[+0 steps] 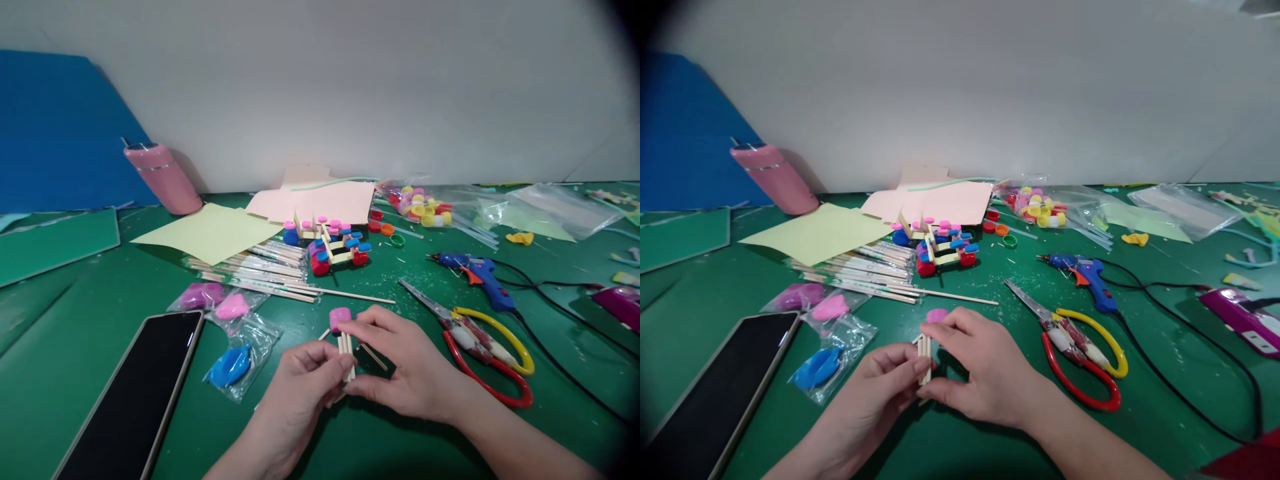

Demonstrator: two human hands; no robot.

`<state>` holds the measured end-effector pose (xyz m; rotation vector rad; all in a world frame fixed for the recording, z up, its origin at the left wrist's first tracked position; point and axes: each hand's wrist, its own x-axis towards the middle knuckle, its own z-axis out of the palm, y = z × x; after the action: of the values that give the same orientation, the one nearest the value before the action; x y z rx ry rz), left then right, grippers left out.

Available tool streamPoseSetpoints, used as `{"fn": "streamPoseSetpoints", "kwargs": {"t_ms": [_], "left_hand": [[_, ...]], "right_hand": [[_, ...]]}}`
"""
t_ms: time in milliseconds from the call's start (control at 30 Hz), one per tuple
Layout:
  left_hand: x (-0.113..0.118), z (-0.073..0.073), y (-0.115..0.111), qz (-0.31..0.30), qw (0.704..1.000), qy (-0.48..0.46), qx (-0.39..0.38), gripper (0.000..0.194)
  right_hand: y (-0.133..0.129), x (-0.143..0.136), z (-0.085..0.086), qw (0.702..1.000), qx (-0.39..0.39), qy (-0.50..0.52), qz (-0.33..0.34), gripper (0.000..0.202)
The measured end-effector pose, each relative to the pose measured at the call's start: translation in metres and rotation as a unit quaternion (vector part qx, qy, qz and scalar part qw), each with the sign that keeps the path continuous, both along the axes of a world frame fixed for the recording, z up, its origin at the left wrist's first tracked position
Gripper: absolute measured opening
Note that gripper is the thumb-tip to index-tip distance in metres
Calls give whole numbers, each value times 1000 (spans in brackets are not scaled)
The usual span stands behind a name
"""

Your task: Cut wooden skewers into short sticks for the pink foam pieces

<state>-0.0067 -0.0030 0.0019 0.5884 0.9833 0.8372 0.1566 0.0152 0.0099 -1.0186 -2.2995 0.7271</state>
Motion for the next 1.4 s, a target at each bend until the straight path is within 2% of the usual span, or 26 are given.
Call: {"fn": "streamPoseSetpoints", "kwargs": {"t_ms": [500,667,767,967,1233,1333,1400], "left_hand": [[1,-1,0,15,1000,-18,0,19],[-1,-3,-1,28,1000,-13,-7,19],[-2,-3,0,27,1000,-13,-8,18],[0,0,0,10,999,24,18,19],[2,3,-2,-80,986,112,98,21],[3,6,-3,-94,984,115,94,23],[4,6,-3,-98,984,116,92,24]], "right_hand": [[-4,-3,-2,1000,1,-25,-8,54],[-7,-5,-1,1000,-21,-19,-9,58],[-7,-3,4,998,-52,31,-14,59],[-3,-2,9,983,-113,128,-69,21],[-4,-14,7,971,-160,147,-95,14],[-2,-13,6,959,-173,192,-119,14],[1,-10,6,940,-178,250,-151,16]]}}
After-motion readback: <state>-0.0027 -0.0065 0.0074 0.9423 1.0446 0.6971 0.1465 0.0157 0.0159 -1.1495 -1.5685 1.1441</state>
